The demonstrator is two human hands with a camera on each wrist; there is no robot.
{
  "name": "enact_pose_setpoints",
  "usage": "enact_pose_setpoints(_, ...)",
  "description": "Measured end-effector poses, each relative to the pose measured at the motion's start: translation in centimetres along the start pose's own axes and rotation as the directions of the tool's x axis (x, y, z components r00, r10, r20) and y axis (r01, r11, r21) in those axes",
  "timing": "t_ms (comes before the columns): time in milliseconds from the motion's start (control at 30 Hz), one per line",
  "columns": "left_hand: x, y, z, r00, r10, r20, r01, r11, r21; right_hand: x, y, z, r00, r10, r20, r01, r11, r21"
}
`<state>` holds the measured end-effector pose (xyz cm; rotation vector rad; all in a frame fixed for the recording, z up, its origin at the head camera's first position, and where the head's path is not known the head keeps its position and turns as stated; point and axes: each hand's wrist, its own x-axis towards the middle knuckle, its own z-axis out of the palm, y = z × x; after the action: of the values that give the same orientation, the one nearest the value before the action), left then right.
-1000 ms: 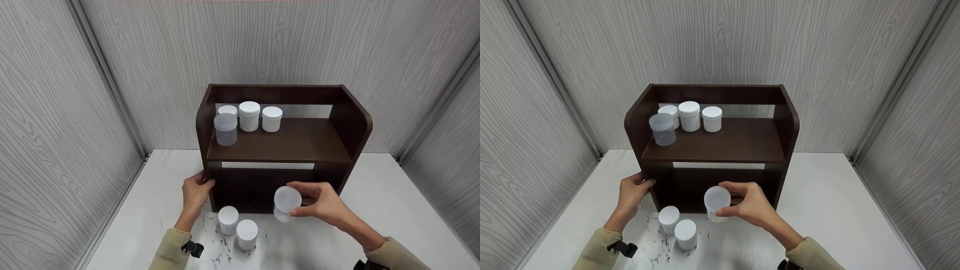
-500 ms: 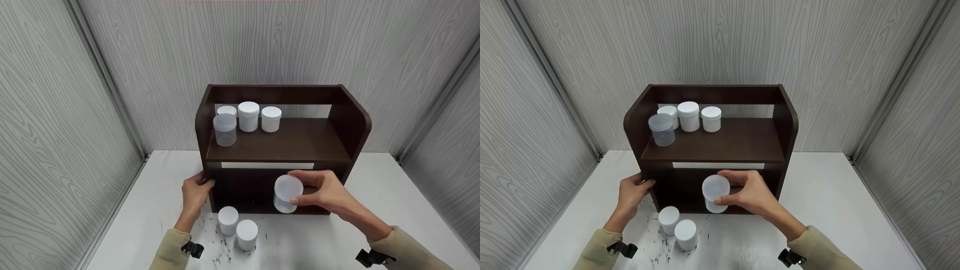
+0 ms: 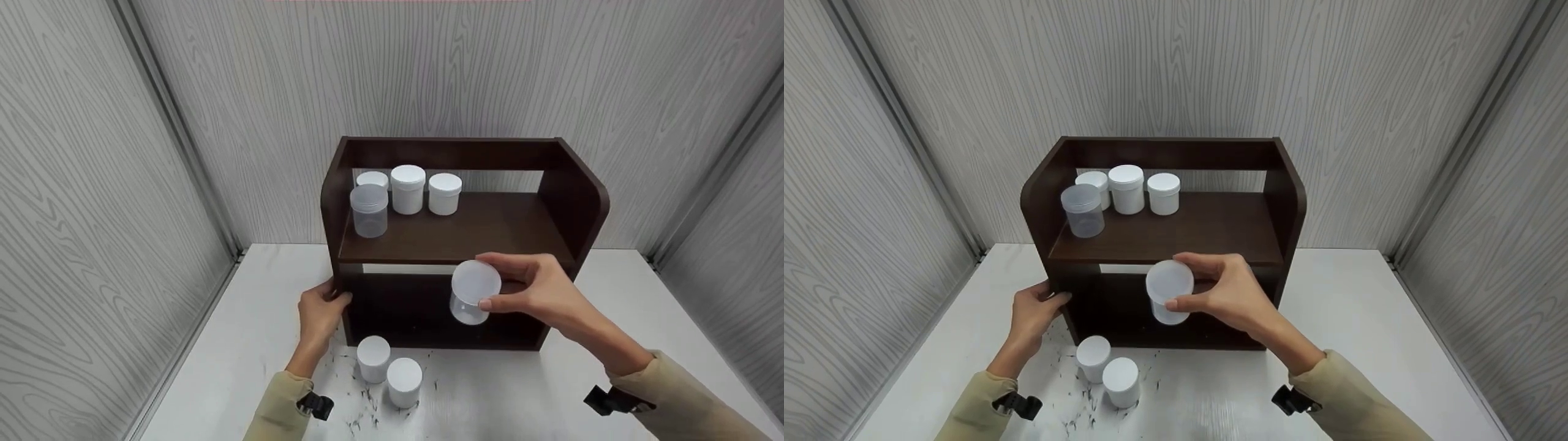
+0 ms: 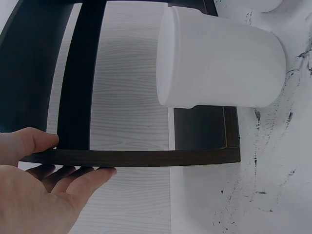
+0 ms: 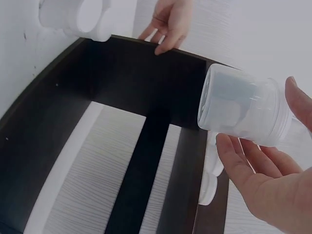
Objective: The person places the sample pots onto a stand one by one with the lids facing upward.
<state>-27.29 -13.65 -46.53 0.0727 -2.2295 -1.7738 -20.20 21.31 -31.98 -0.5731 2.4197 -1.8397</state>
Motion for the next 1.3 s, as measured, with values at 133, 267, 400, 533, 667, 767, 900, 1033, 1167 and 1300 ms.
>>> enact_pose_setpoints(133, 0.0, -0.1, 0.0, 1.0, -0.001, 0.015, 0.002, 1.0, -0.018, 0.7, -0.9, -0.6, 1.0, -0.014, -0.015, 0.014, 1.0, 0.007)
enact_pose_setpoints(267, 0.0, -0.1, -0.1, 1.0, 0.001, 0.022, 0.0, 1.0, -0.023, 1.6, -1.7, -1.2, 0.999, -0.014, -0.048, 0.014, 1.0, 0.0)
enact_pose_setpoints(400, 0.0, -0.1, -0.1, 1.0, -0.003, 0.018, 0.003, 1.0, -0.009, 2.6, -2.2, -1.9, 0.997, -0.001, -0.071, 0.002, 1.0, 0.006)
enact_pose_setpoints(533, 0.0, -0.1, -0.1, 1.0, -0.008, 0.016, 0.008, 1.0, 0.0, 3.5, -2.5, -2.6, 0.997, -0.001, -0.082, 0.003, 1.0, 0.029)
enact_pose_setpoints(667, 0.0, -0.1, -0.1, 1.0, -0.007, 0.013, 0.007, 1.0, -0.005, 4.4, -2.4, -3.3, 0.995, -0.001, -0.104, 0.005, 0.999, 0.044)
enact_pose_setpoints(767, 0.0, -0.1, -0.1, 1.0, -0.002, 0.01, 0.002, 1.0, -0.008, 5.2, -2.2, -3.8, 0.992, 0.004, -0.129, 0.001, 0.999, 0.037)
enact_pose_setpoints(900, 0.0, -0.1, -0.1, 1.0, 0.003, 0.007, -0.003, 1.0, -0.007, 6.2, -1.9, -4.5, 0.988, 0.018, -0.156, -0.013, 0.999, 0.032)
enact_pose_setpoints(1033, 0.0, -0.1, -0.1, 1.0, 0.005, 0.008, -0.005, 1.0, -0.014, 7.3, -1.6, -5.0, 0.986, 0.028, -0.164, -0.015, 0.997, 0.08)
enact_pose_setpoints(1167, 0.0, -0.1, -0.1, 1.0, 0.005, 0.013, -0.005, 1.0, -0.009, 8.5, -1.3, -5.4, 0.986, 0.05, -0.161, -0.02, 0.984, 0.18)
enact_pose_setpoints(1300, 0.0, -0.1, -0.1, 1.0, -0.002, 0.013, 0.002, 1.0, 0.005, 9.6, -1.0, -5.8, 0.984, 0.058, -0.169, -0.019, 0.974, 0.226)
